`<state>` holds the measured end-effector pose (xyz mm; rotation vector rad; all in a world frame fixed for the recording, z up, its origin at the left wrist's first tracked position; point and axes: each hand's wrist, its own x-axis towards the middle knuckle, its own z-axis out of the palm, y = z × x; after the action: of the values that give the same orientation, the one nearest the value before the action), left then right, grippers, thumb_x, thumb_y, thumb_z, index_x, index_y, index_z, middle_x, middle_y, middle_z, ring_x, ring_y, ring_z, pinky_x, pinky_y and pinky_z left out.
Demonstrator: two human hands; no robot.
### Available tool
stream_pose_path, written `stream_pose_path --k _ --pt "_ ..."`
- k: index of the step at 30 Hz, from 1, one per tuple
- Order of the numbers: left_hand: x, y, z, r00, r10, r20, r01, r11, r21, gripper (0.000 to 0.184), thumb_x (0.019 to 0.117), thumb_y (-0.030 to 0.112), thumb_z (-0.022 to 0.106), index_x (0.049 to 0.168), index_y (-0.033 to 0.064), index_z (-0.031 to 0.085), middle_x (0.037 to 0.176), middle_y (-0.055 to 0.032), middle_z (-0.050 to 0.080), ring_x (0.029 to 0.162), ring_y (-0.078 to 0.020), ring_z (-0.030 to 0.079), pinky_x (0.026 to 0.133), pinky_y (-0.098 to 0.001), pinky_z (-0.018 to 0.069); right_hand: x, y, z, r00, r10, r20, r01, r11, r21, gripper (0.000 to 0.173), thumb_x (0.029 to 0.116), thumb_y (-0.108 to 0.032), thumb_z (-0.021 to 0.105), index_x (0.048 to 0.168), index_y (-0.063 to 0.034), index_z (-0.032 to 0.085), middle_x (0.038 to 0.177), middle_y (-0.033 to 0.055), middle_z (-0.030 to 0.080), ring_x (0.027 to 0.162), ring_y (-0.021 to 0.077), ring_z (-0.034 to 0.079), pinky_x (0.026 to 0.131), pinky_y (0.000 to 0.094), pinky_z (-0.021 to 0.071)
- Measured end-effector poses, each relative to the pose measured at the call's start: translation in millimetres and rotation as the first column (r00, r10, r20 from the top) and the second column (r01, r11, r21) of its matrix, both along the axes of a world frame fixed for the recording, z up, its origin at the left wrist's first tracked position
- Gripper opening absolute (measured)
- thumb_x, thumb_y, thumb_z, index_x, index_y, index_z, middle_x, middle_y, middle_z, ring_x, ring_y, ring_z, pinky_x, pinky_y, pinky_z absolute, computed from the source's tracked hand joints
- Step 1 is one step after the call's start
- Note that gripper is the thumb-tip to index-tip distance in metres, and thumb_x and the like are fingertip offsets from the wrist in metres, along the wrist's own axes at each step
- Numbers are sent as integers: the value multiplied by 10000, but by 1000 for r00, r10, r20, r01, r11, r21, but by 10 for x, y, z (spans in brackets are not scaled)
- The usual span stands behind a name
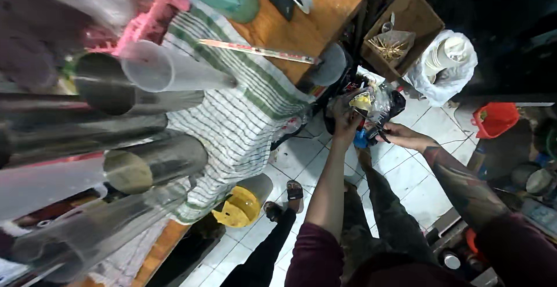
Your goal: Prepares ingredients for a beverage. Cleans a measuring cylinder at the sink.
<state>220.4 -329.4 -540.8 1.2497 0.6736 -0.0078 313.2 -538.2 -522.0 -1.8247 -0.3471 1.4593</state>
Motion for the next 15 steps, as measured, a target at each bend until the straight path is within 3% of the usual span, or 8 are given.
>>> stream_pose_path --k 3,6,9,12,15 --pt "-14 -66 -205 999 34 -19 -34 999 -14 907 952 114 696 1624 136 87 1433 -186 556 1242 -262 619 1039 -446 543 -40 -31 -229 1000 -14 17 13 1000 17 400 974 -421 690 1069 -33 663 927 117 674 844 198 646 804 435 548" --pt "-51 -103 -426 996 69 -61 -70 997 -16 879 947 124 700 1618 179 134 1413 -162 574 1204 -256 634 995 -453 557 -65 -46 -406 1000 -25 18 24 999 44 380 982 -419 682 928 -45 655 796 85 619 716 173 584 686 397 511" --pt "-110 -102 -586 993 72 -92 -74 997 -16 880 943 112 696 1608 164 123 1402 -178 566 1193 -259 631 983 -450 558 -78 -54 -576 1000 -6 16 5 999 54 382 984 -424 678 917 -48 670 798 82 629 722 164 589 693 390 514" --pt "-134 -71 -647 992 23 -121 -26 999 -29 921 931 79 688 1615 148 75 1387 -201 581 1173 -254 645 971 -434 561 -83 1 -693 999 35 23 -35 999 11 397 989 -439 665 979 -42 680 878 105 655 814 195 624 786 439 530" --pt "-177 -40 -752 992 9 -128 -15 999 -48 939 930 76 692 1613 164 53 1382 -196 590 1167 -254 648 962 -432 562 -93 41 -760 998 54 39 -53 998 -24 417 987 -454 662 926 -42 659 822 103 626 755 198 597 726 441 515"
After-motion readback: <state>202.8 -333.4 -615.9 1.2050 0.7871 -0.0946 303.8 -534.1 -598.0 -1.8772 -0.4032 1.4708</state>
